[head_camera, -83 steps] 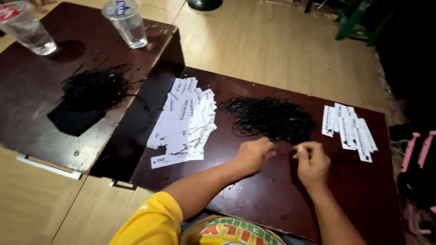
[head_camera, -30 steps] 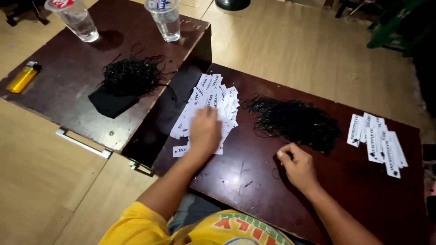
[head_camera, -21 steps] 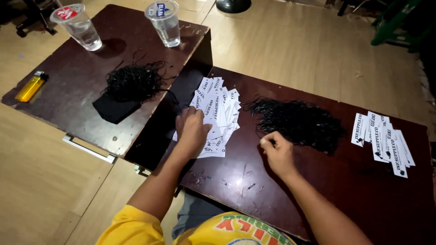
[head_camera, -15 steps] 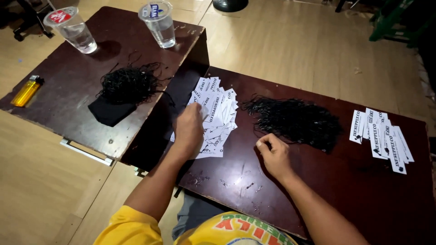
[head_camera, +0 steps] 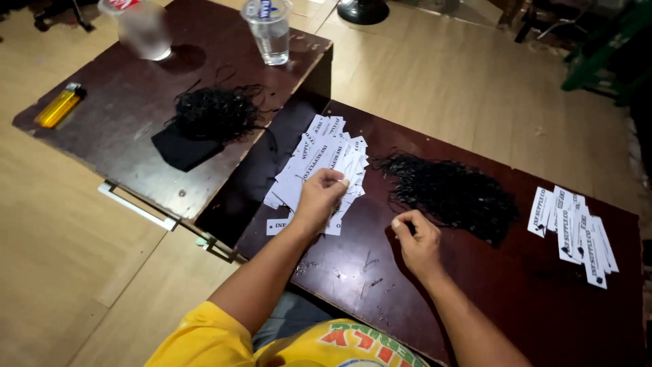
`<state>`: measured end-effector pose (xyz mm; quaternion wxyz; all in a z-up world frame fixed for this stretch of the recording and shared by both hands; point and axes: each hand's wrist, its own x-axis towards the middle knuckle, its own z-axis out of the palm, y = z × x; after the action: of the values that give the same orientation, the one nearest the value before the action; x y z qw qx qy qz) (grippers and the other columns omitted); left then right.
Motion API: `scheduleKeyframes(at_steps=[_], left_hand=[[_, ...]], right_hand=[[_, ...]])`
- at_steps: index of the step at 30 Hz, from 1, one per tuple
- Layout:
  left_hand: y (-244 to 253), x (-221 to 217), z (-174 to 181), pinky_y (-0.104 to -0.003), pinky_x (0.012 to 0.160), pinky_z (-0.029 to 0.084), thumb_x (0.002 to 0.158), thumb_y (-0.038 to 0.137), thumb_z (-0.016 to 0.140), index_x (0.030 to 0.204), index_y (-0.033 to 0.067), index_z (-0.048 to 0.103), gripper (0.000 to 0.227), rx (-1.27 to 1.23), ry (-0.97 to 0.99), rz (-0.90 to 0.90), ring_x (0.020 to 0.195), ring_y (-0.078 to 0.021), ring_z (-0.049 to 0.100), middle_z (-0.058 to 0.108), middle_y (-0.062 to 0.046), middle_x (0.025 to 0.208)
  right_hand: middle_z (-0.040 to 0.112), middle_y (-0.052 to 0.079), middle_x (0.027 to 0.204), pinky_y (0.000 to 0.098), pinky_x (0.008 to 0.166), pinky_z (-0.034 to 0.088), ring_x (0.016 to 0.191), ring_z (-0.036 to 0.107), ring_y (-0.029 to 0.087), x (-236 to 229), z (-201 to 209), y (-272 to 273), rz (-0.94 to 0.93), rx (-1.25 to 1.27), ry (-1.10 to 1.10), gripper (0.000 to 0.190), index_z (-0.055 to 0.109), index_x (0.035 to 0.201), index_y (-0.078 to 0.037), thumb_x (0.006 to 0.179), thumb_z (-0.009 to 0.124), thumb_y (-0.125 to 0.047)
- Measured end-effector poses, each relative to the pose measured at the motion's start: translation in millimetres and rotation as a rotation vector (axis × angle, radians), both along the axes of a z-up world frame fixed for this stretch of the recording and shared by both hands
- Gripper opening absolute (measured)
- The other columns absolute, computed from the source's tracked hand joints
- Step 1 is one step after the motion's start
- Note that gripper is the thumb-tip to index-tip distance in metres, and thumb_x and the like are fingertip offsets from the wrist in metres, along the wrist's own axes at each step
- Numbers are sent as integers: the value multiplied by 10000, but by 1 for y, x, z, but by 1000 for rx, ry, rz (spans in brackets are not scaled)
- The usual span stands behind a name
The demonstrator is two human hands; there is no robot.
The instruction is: Attaching paper labels to thin black strings manually on a wooden table.
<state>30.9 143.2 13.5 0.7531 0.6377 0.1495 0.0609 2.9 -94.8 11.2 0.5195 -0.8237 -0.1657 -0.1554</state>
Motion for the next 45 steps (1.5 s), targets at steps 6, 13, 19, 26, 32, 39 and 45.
scheduleKeyframes(at_steps=[6, 13, 19, 26, 32, 39, 45], left_hand=[[-14, -9, 16, -269, 565, 579, 1012, 247, 546, 1159, 43, 625, 264, -215, -39, -112, 695, -193, 743, 749, -170, 915], [-53, -11, 27, -382, 710, 608, 972, 142, 567, 1235, 2, 671, 316, -136, -91, -216, 781, -286, 745, 726, -246, 1021], [-114, 1, 40, -317, 680, 601, 945, 181, 629, 1190, 96, 749, 286, -95, -113, -361, 742, -206, 736, 745, -159, 981], [-162, 14, 10, -352, 636, 631, 941, 110, 641, 1204, -4, 724, 299, -301, -148, -497, 760, -268, 745, 724, -219, 984], [-157, -3, 6, -349, 607, 638, 946, 111, 646, 1217, -9, 722, 306, -284, -101, -591, 733, -285, 756, 725, -230, 958], [-153, -3, 1, -337, 616, 639, 949, 100, 654, 1220, -47, 704, 313, -229, -120, -633, 732, -297, 759, 716, -251, 942], [-157, -1, -8, -324, 620, 621, 922, 108, 695, 1185, -16, 726, 293, -169, -119, -624, 720, -253, 742, 711, -210, 922]], right_hand=[[653, 67, 547, 370, 646, 536, 604, 662, 242, -1, 4, 1, -7, -4, 28, 55, 743, 843, -122, 891, 722, -104], [682, 87, 611, 356, 667, 534, 630, 656, 198, 0, -3, -3, -93, 71, 86, 43, 731, 926, -78, 933, 689, -80], [672, 125, 650, 384, 654, 537, 637, 645, 217, 7, 7, -26, -226, 127, 33, 70, 705, 992, -27, 981, 639, -46], [690, 138, 740, 365, 656, 547, 688, 662, 196, 15, 0, -65, -404, 167, 74, 98, 715, 982, -39, 963, 628, 2], [709, 120, 713, 393, 646, 556, 688, 699, 258, -3, 5, -71, -424, 65, 40, 55, 734, 954, -88, 945, 685, -64], [675, 64, 747, 376, 678, 569, 728, 704, 284, -8, 13, -70, -332, -108, -215, 63, 733, 889, -116, 919, 721, -62], [653, 78, 751, 378, 679, 565, 738, 699, 307, -5, 11, -75, -291, -145, -257, 71, 721, 905, -113, 919, 712, -44]])
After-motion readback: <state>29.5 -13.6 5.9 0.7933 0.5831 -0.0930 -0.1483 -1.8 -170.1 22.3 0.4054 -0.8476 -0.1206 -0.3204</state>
